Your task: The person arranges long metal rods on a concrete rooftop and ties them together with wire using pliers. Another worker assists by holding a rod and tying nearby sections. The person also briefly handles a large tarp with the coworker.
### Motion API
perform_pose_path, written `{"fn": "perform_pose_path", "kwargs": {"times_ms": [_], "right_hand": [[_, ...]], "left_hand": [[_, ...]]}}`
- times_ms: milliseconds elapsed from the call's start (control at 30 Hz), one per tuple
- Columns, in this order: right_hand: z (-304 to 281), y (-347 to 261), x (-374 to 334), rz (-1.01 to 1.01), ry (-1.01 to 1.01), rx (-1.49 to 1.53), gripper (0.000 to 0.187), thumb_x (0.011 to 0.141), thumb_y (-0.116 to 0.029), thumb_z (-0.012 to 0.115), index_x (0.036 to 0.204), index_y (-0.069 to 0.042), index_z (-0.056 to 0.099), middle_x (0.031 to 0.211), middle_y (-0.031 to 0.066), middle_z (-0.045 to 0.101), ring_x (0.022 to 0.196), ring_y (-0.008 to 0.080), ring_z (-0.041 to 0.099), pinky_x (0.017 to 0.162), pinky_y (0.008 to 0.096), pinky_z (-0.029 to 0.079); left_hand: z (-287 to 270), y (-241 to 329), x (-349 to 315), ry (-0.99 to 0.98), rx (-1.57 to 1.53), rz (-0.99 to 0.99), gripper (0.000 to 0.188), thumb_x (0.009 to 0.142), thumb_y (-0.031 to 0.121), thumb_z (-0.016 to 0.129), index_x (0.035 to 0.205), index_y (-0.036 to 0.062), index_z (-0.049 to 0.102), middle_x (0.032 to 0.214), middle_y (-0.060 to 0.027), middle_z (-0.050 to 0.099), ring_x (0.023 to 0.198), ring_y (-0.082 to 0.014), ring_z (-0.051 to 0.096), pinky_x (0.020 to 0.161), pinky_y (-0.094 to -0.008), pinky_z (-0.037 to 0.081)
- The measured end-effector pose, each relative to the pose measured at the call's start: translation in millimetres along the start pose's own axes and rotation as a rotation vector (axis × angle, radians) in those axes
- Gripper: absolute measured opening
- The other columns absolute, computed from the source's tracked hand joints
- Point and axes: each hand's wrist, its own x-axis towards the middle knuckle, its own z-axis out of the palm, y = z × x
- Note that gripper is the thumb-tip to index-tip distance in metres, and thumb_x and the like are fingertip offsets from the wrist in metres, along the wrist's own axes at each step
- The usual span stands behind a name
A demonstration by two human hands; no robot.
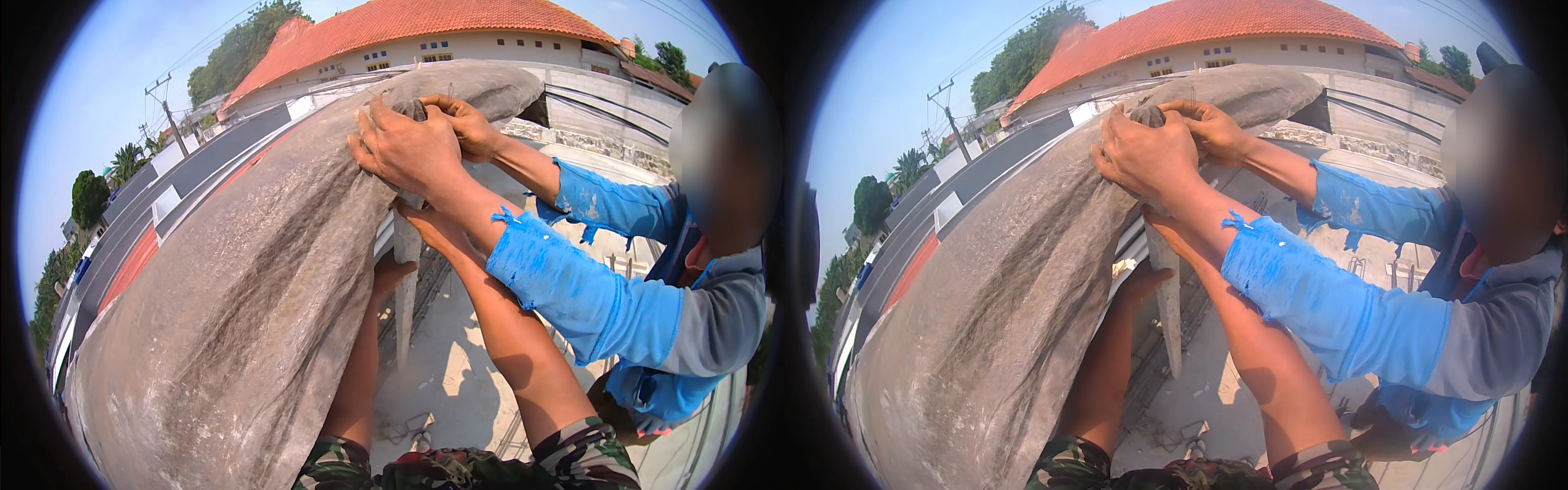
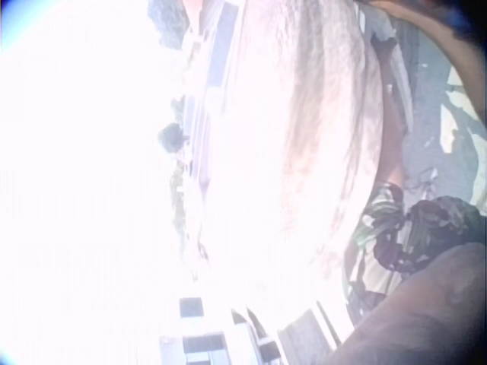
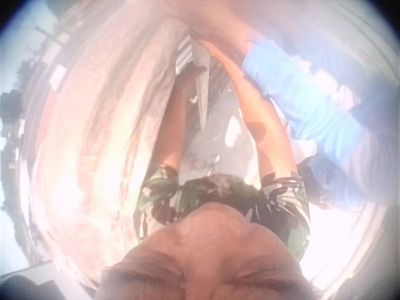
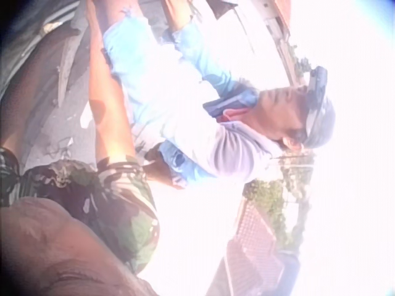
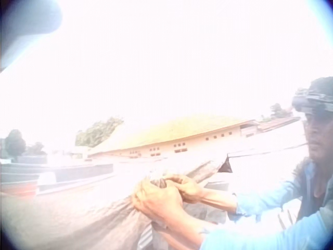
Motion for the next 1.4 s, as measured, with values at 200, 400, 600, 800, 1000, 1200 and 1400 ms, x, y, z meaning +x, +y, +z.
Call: {"fn": "perform_pose_path", "kwargs": {"times_ms": [200, 400, 600, 800, 1000, 1200, 1400], "right_hand": [[24.6, -32.7, -3.3, -0.066, 0.103, 0.124, 0.055, 0.078, -0.031, 0.070, 0.116, 0.006, 0.053, 0.114, 0.0203, 0.057, 0.106, 0.0274, 0.053, 0.087, 0.0348, 0.042], [-17.8, -25.3, -11.0, -0.071, 0.261, 0.109, 0.066, 0.077, -0.039, 0.069, 0.122, 0.005, 0.049, 0.121, 0.0233, 0.055, 0.113, 0.0331, 0.052, 0.093, 0.0376, 0.041], [-1.0, -15.6, -5.6, -0.007, 0.120, -0.137, 0.091, 0.073, -0.051, 0.070, 0.128, 0.015, 0.038, 0.127, 0.0316, 0.048, 0.118, 0.0373, 0.047, 0.100, 0.0409, 0.036], [-19.7, -22.4, -18.6, 0.198, 0.008, -0.084, 0.089, 0.080, -0.052, 0.063, 0.129, 0.018, 0.035, 0.127, 0.0339, 0.046, 0.119, 0.0362, 0.045, 0.098, 0.0396, 0.036], [-9.4, -19.8, -20.4, 0.016, 0.172, 0.106, 0.070, 0.085, -0.042, 0.062, 0.122, 0.015, 0.044, 0.116, 0.0293, 0.053, 0.107, 0.0320, 0.051, 0.092, 0.0378, 0.039], [-14.3, -24.3, -24.7, -0.075, 0.340, 0.182, 0.036, 0.090, -0.023, 0.059, 0.109, 0.007, 0.057, 0.100, 0.0171, 0.062, 0.093, 0.0224, 0.055, 0.082, 0.0360, 0.042], [-2.5, -13.2, -16.5, -0.249, 0.470, 0.222, 0.028, 0.093, -0.020, 0.054, 0.105, 0.004, 0.061, 0.091, 0.0100, 0.062, 0.078, 0.0175, 0.055, 0.074, 0.0313, 0.044]], "left_hand": [[-38.3, 152.3, -106.4, 0.245, 0.813, -0.009, 0.031, 0.079, 0.020, 0.065, 0.102, -0.0003, 0.064, 0.087, -0.0121, 0.066, 0.080, -0.0216, 0.061, 0.075, -0.0357, 0.047], [-2.3, 331.6, -95.1, 0.275, -0.678, 1.057, 0.050, 0.083, 0.014, 0.052, 0.129, -0.0037, 0.041, 0.115, -0.0183, 0.057, 0.111, -0.0265, 0.055, 0.099, -0.0374, 0.040], [-82.6, 369.0, 27.6, 0.505, 0.388, 0.431, 0.043, 0.087, 0.028, 0.056, 0.118, -0.0019, 0.057, 0.110, -0.0164, 0.063, 0.107, -0.0245, 0.056, 0.094, -0.0372, 0.042], [-75.7, 360.2, 52.0, -0.169, 0.826, 0.304, 0.039, 0.092, 0.029, 0.053, 0.118, 0.0012, 0.060, 0.115, -0.0158, 0.062, 0.105, -0.0228, 0.057, 0.094, -0.0346, 0.043], [-64.2, 327.3, 40.1, 0.324, 0.280, 0.497, 0.034, 0.093, 0.025, 0.050, 0.116, 0.0001, 0.056, 0.106, -0.0176, 0.063, 0.102, -0.0208, 0.059, 0.085, -0.0339, 0.047], [-58.7, 319.8, 35.7, 0.496, -0.078, 0.385, 0.038, 0.088, 0.031, 0.049, 0.114, 0.0031, 0.053, 0.110, -0.0175, 0.058, 0.097, -0.0231, 0.057, 0.083, -0.0365, 0.046], [-90.6, 327.0, 42.4, 0.226, -0.155, 0.029, 0.051, 0.084, 0.042, 0.053, 0.119, 0.0057, 0.053, 0.115, -0.0176, 0.054, 0.100, -0.0266, 0.054, 0.085, -0.0418, 0.043]]}}
